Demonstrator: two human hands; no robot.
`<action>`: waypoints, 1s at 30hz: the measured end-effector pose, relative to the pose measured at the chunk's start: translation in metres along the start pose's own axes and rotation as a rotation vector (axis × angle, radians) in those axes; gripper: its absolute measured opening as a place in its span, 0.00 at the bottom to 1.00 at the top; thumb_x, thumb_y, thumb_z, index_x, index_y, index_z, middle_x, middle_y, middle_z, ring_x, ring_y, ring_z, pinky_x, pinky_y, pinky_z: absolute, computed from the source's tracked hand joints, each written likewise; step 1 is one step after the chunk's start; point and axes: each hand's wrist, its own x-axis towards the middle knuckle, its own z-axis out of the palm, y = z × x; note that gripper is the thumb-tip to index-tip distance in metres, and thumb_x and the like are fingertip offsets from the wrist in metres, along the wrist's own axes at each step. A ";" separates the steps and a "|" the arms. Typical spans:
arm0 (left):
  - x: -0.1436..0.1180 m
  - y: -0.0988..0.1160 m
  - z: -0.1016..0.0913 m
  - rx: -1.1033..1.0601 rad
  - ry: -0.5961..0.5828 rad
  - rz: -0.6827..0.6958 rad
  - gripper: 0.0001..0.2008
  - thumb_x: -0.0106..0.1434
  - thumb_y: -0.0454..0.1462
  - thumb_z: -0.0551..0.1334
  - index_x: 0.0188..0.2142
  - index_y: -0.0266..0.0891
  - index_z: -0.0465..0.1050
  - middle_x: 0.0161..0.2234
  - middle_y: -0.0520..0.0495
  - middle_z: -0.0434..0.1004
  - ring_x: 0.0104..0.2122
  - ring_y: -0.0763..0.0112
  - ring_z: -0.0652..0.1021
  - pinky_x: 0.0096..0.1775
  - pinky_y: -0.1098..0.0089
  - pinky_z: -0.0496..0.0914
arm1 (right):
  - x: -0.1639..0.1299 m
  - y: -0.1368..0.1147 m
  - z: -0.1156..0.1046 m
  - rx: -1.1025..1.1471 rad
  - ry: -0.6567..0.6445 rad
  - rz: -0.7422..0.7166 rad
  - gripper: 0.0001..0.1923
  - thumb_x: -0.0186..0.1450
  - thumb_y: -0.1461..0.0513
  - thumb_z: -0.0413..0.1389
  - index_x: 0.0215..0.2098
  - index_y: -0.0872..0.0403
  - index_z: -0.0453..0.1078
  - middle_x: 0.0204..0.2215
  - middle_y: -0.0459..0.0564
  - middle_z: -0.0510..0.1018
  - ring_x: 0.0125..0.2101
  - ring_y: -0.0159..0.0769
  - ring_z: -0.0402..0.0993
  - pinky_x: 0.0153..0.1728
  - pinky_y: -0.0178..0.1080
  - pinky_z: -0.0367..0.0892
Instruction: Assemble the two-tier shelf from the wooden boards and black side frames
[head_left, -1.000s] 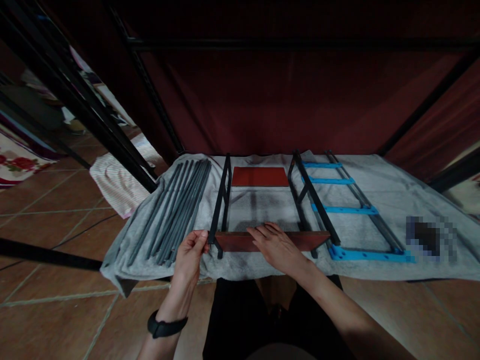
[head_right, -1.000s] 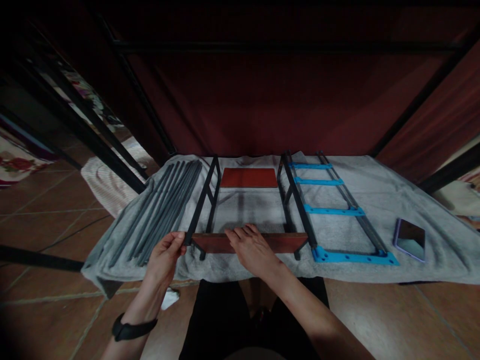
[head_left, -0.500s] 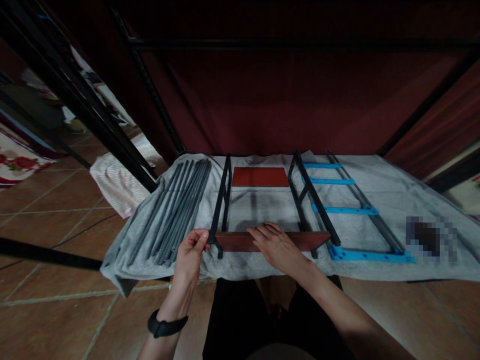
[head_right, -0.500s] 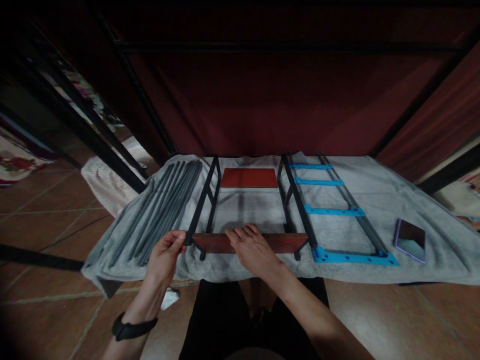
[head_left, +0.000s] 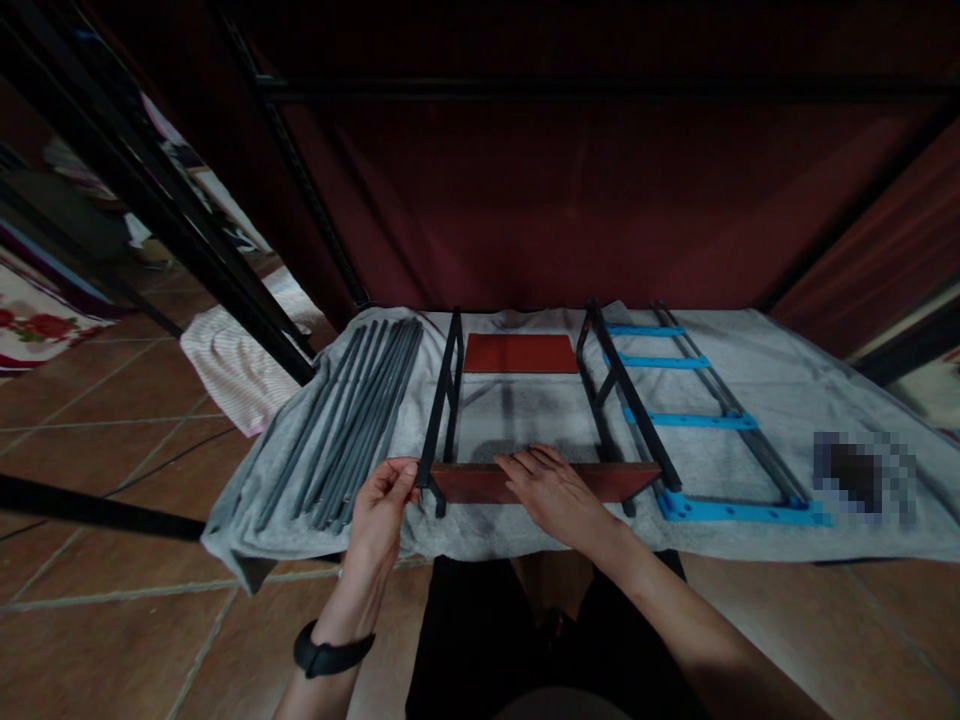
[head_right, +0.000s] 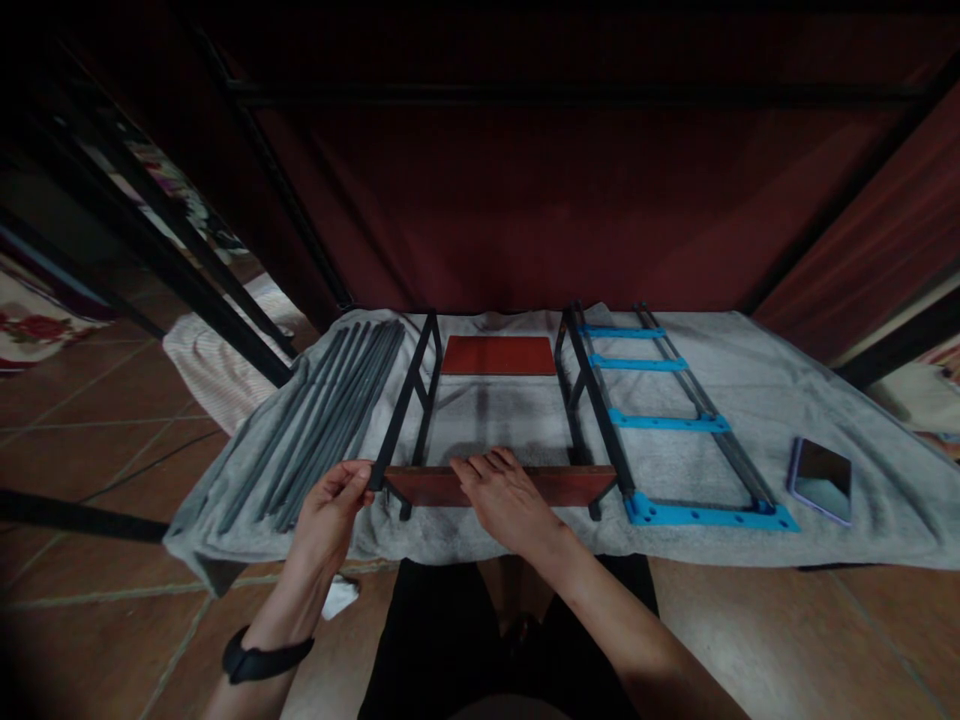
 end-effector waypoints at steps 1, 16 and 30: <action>-0.001 0.000 0.000 -0.016 0.005 -0.015 0.18 0.50 0.47 0.72 0.34 0.36 0.76 0.25 0.54 0.71 0.22 0.79 0.68 0.26 0.76 0.62 | 0.000 0.000 0.000 0.000 -0.003 -0.001 0.19 0.71 0.65 0.48 0.60 0.54 0.63 0.46 0.53 0.77 0.48 0.39 0.71 0.56 0.45 0.62; -0.002 0.000 0.002 -0.055 0.002 -0.056 0.17 0.51 0.47 0.71 0.33 0.37 0.75 0.25 0.55 0.70 0.21 0.80 0.67 0.26 0.76 0.61 | 0.000 0.000 0.001 -0.006 0.005 -0.002 0.19 0.71 0.65 0.49 0.59 0.54 0.63 0.45 0.53 0.77 0.48 0.40 0.71 0.55 0.45 0.62; -0.002 0.001 0.002 -0.048 0.023 -0.060 0.19 0.49 0.48 0.72 0.32 0.36 0.75 0.24 0.55 0.70 0.21 0.79 0.67 0.26 0.75 0.61 | 0.000 0.001 0.001 -0.006 0.003 -0.010 0.18 0.71 0.65 0.48 0.59 0.54 0.63 0.45 0.53 0.77 0.47 0.39 0.72 0.55 0.45 0.62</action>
